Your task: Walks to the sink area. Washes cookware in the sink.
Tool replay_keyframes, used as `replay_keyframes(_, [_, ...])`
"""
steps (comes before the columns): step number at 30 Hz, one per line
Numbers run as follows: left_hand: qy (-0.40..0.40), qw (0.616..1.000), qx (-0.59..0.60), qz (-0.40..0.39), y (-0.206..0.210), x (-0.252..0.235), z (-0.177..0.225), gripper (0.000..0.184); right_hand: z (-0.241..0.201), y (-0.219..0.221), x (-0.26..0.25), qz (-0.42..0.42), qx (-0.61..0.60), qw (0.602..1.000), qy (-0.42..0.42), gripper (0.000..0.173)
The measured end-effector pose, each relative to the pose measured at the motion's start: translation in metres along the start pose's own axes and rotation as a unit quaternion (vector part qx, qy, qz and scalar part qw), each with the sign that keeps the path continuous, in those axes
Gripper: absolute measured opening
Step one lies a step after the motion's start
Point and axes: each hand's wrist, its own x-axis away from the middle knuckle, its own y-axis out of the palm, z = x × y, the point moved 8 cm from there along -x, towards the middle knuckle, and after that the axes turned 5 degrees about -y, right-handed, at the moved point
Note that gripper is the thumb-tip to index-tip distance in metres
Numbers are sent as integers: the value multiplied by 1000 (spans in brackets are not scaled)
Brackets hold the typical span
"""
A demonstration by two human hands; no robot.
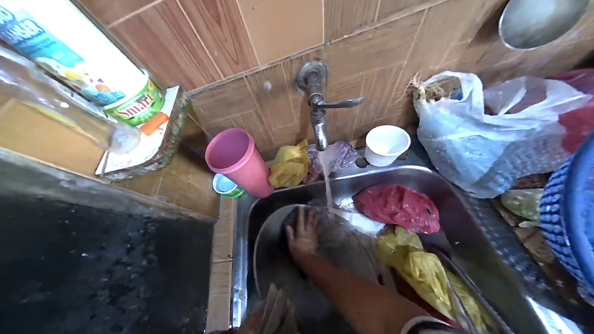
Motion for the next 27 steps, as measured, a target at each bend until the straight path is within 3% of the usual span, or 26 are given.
replay_keyframes(1, [9, 1000, -2, -1, -3, -2, -2, 54, -27, 5, 8, -22, -62, 997, -28, 71])
replay_keyframes(3, [15, 1000, -13, 0, -11, -12, -4, 59, -80, -5, 43, -170, -176, 965, -101, 62])
replay_keyframes(5, [42, 998, -38, 25, -22, -18, -7, 62, -106, -39, 107, -371, -234, 883, -167, 58])
replay_keyframes(6, [54, 997, -47, 41, -25, -19, -11, 64, -94, -49, 138, -431, -233, 850, -194, 56])
replay_keyframes(8, [60, 996, -40, 51, -27, -15, -18, 66, -35, -54, 171, -488, -146, 829, -233, 57])
replay_keyframes(10, [40, 999, -17, 24, -20, -10, -11, 62, 33, -53, 157, -489, 17, 853, -182, 68])
replay_keyframes(12, [34, 999, 6, -10, -6, -7, 3, 56, 62, -51, 120, -428, 98, 897, -46, 73])
replay_keyframes(14, [54, 998, -6, -18, 2, -10, 15, 47, 40, -42, 96, -344, 35, 936, 58, 72])
replay_keyframes(15, [62, 998, -17, -16, 2, -13, 20, 45, 14, -40, 98, -325, -26, 943, 67, 69])
replay_keyframes(16, [67, 997, -27, -11, 0, -15, 24, 46, -17, -43, 108, -330, -100, 937, 57, 65])
replay_keyframes(18, [68, 997, -34, -5, -4, -18, 26, 52, -68, -62, 149, -385, -253, 887, 8, 61])
replay_keyframes(20, [67, 997, -42, 3, -6, -20, 26, 57, -72, -79, 182, -440, -305, 841, -78, 61])
replay_keyframes(22, [73, 996, -51, 12, -6, -22, 26, 59, -32, -89, 197, -521, -188, 812, -186, 67])
replay_keyframes(24, [75, 995, -69, 22, -4, -22, 21, 59, 33, -94, 190, -578, 21, 774, -258, 74])
replay_keyframes(26, [71, 993, -88, 32, -2, -24, 17, 58, 76, -105, 150, -580, 194, 735, -292, 74])
replay_keyframes(27, [76, 993, -85, 32, -2, -25, 17, 58, 85, -111, 124, -557, 250, 735, -294, 74])
